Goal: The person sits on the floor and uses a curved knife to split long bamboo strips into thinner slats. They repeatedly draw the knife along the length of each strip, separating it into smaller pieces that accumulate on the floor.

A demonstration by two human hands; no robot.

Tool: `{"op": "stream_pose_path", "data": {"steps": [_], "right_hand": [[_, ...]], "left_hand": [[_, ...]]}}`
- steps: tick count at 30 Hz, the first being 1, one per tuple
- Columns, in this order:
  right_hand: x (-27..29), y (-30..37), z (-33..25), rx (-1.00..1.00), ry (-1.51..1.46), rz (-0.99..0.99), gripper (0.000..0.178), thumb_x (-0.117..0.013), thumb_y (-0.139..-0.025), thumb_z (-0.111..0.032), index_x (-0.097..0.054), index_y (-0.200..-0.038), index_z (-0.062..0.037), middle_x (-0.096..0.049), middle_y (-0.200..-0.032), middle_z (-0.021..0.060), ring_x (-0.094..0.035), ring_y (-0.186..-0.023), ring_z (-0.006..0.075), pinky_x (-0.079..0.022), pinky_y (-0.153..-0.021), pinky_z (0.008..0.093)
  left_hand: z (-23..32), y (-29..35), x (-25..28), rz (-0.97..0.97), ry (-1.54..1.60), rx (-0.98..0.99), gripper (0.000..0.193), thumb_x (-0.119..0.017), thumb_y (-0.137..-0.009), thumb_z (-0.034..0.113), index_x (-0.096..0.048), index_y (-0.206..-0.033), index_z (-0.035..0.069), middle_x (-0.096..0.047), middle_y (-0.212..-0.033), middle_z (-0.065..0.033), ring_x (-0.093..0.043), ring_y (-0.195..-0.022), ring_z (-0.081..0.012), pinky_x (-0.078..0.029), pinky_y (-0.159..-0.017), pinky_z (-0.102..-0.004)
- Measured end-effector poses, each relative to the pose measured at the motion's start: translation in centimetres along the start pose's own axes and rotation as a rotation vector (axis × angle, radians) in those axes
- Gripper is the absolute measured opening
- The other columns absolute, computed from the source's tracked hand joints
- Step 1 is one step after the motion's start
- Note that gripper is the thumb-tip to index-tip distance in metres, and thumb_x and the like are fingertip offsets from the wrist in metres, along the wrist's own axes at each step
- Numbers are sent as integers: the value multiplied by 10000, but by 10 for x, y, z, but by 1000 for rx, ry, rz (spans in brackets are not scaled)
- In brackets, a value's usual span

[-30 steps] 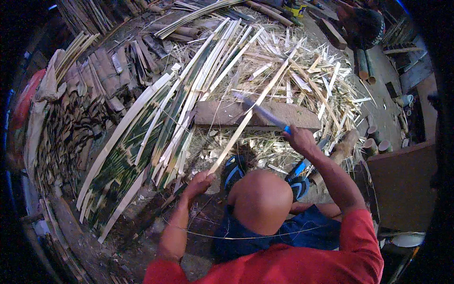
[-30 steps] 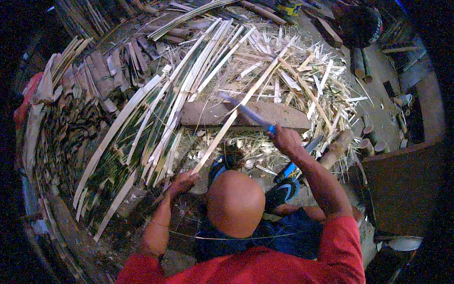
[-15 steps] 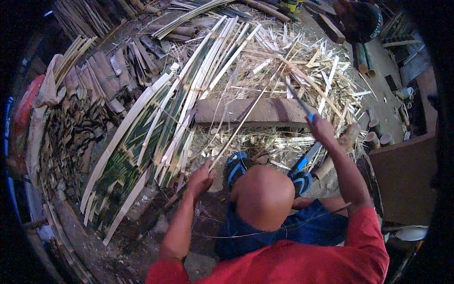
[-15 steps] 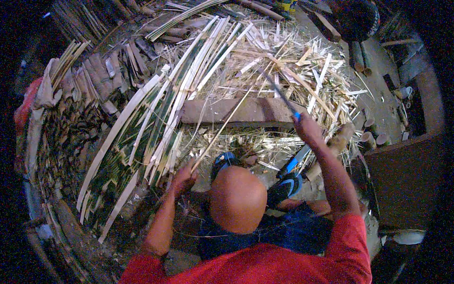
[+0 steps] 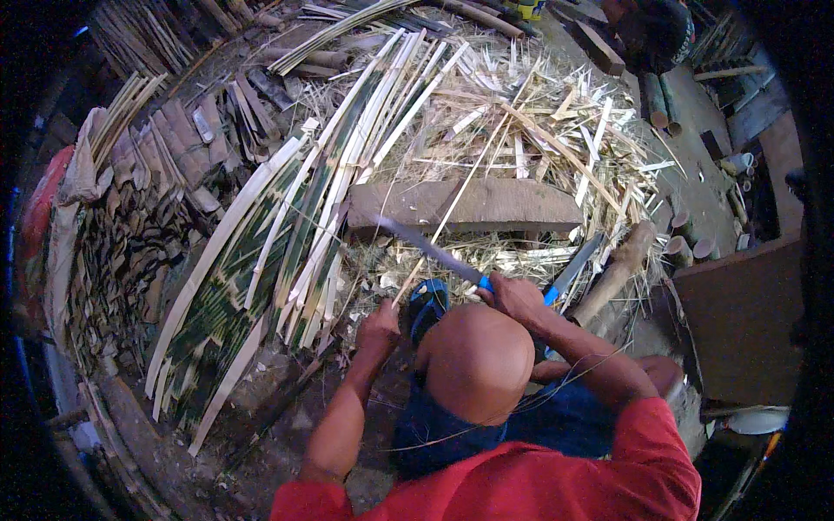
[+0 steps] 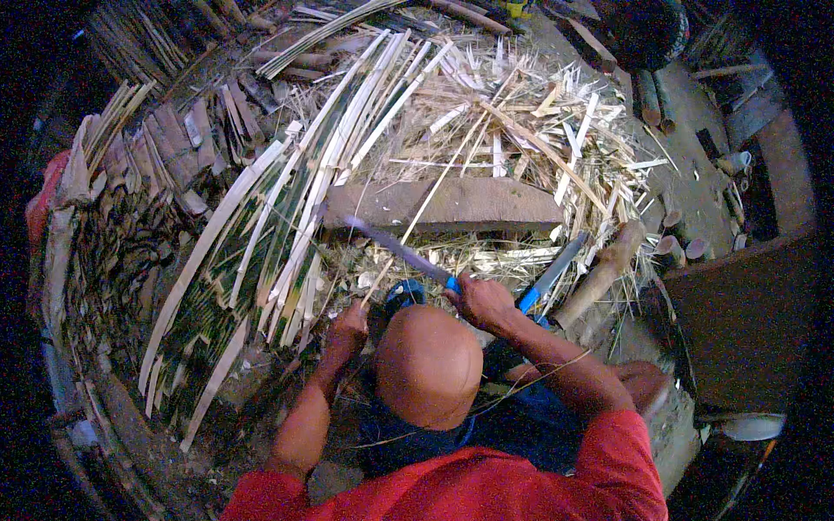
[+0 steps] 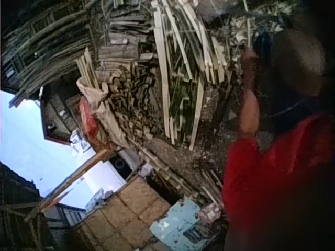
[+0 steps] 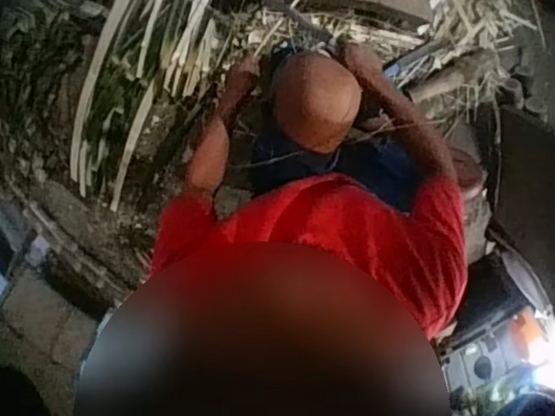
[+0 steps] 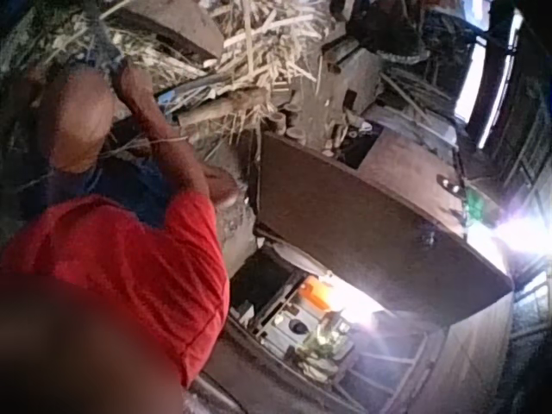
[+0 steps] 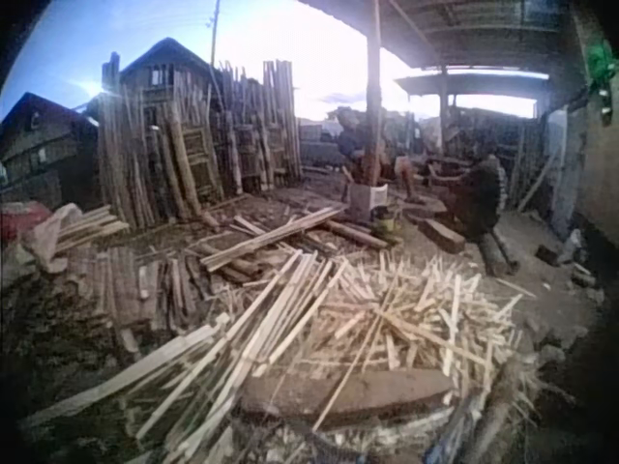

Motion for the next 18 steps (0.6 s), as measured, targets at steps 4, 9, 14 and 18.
{"op": "stream_pose_path", "data": {"steps": [4,9,14,18], "right_hand": [[5,-2,-5,157,80,-339,387,-483,-982,-431,-539,-1103,-68,-685,-839,252,-674,-793,462,-518,-676,585],[9,-11,1,1,67,-14,425,-478,-971,-479,-531,-1134,-90,-688,-854,251,-683,-823,454,-527,-722,578],[26,-41,61,-109,115,-95,450,-525,-938,-446,-537,-1221,-97,-693,-895,248,-678,-856,453,-522,-719,574],[109,-65,119,-382,105,525,362,-556,-949,-356,-580,-998,1,-669,-835,288,-667,-818,467,-518,-701,558]], "left_hand": [[-5,0,-7,-67,-19,13,290,-456,-988,265,-527,-1164,46,-661,-1097,-253,-629,-1023,-472,-505,-884,-547],[-1,-6,-13,-54,20,12,301,-455,-986,261,-531,-1177,41,-653,-1109,-253,-625,-1031,-469,-502,-884,-545],[-46,21,-27,-55,-97,-135,313,-449,-995,261,-548,-1198,44,-647,-1072,-247,-624,-1023,-448,-496,-832,-538],[-80,40,-9,256,-127,-267,317,-460,-995,270,-558,-1211,61,-656,-1023,-240,-636,-968,-443,-494,-803,-539]]}}
Point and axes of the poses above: each hand's wrist, its own y-axis away from the middle knuckle, its own x-axis out of the back of the hand, z = x × y, the point moved 5 cm from there along -y, towards the middle knuckle
